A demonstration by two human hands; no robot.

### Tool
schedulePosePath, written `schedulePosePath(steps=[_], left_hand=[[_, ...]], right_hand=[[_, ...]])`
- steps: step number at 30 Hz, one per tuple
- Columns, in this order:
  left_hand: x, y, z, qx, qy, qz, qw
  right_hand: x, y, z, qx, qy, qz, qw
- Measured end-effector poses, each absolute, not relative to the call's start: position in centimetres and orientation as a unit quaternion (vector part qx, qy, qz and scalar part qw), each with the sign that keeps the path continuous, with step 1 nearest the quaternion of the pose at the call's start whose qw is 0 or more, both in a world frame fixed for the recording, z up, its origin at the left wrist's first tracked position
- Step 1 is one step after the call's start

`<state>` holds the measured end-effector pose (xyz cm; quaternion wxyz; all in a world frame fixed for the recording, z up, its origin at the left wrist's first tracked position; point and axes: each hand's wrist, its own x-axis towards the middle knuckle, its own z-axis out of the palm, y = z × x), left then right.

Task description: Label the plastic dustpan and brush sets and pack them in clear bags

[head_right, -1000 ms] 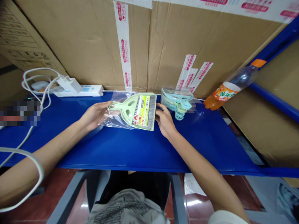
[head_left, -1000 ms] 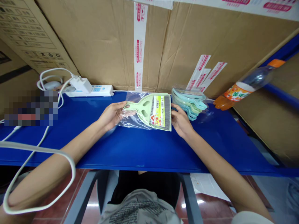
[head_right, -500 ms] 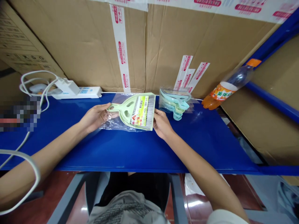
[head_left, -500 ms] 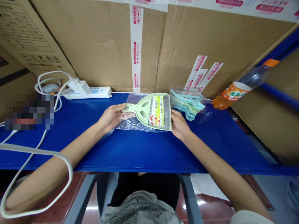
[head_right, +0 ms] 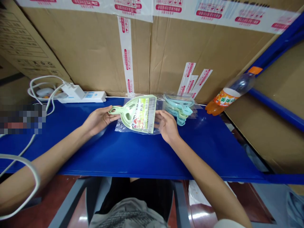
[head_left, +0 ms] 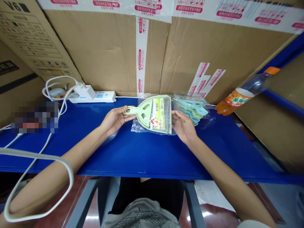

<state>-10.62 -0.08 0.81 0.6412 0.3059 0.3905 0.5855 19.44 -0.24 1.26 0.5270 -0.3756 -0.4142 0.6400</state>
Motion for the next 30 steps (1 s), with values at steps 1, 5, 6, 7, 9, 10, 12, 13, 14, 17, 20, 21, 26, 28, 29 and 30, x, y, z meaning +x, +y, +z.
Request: schedulePosePath(steps=[1,5,6,7,9,10,12,13,14,17,20,21,26,28,29,30], left_hand=[[-10.7,-0.1,0.8,0.31,0.389,0.586,0.64],[-11.2,0.0,1.0,0.322,0.39,0.59,0.629],[-11.3,0.0,1.0,0.323,0.39,0.593,0.626],[-11.4,0.1,1.0,0.325,0.389,0.595,0.624],[-11.4,0.1,1.0,0.33,0.387,0.597,0.62],[-11.4,0.0,1.0,0.332,0.387,0.598,0.618],[-11.3,-0.1,1.0,0.333,0.389,0.601,0.614],[-11.2,-0.1,1.0,0.332,0.39,0.602,0.612],[-11.0,-0.2,1.1,0.331,0.392,0.604,0.61],[-10.6,-0.5,1.3,0.331,0.4,0.604,0.604],[-10.3,-0.7,1.2,0.343,0.397,0.598,0.606],[-10.3,-0.7,1.1,0.347,0.393,0.597,0.607],[-10.2,-0.8,0.7,0.353,0.391,0.594,0.608],[-10.1,-0.8,0.7,0.352,0.39,0.594,0.609],[-10.1,-0.8,0.7,0.352,0.389,0.595,0.609],[-10.1,-0.8,0.7,0.353,0.388,0.595,0.609]], right_hand=[[19.5,-0.2,1.2,-0.379,-0.414,0.636,0.529],[19.5,0.0,1.0,-0.385,-0.41,0.629,0.537],[19.5,-0.1,1.0,-0.384,-0.409,0.629,0.539],[19.4,-0.1,1.2,-0.382,-0.407,0.627,0.543],[19.4,-0.3,1.5,-0.379,-0.406,0.614,0.561],[19.4,-0.4,1.8,-0.379,-0.409,0.602,0.572],[19.4,-0.6,2.2,-0.384,-0.427,0.576,0.582],[19.4,-0.7,2.4,-0.387,-0.443,0.565,0.579],[19.5,-0.7,2.4,-0.39,-0.46,0.558,0.57],[19.4,-0.8,2.2,-0.398,-0.499,0.548,0.541],[19.2,-0.8,1.7,-0.41,-0.516,0.532,0.532],[19.2,-0.7,1.6,-0.413,-0.519,0.526,0.532],[19.1,-0.6,1.5,-0.419,-0.517,0.51,0.545],[19.1,-0.7,1.6,-0.424,-0.507,0.507,0.553],[19.1,-0.7,1.6,-0.43,-0.504,0.502,0.556],[19.1,-0.8,1.6,-0.439,-0.5,0.496,0.557]])
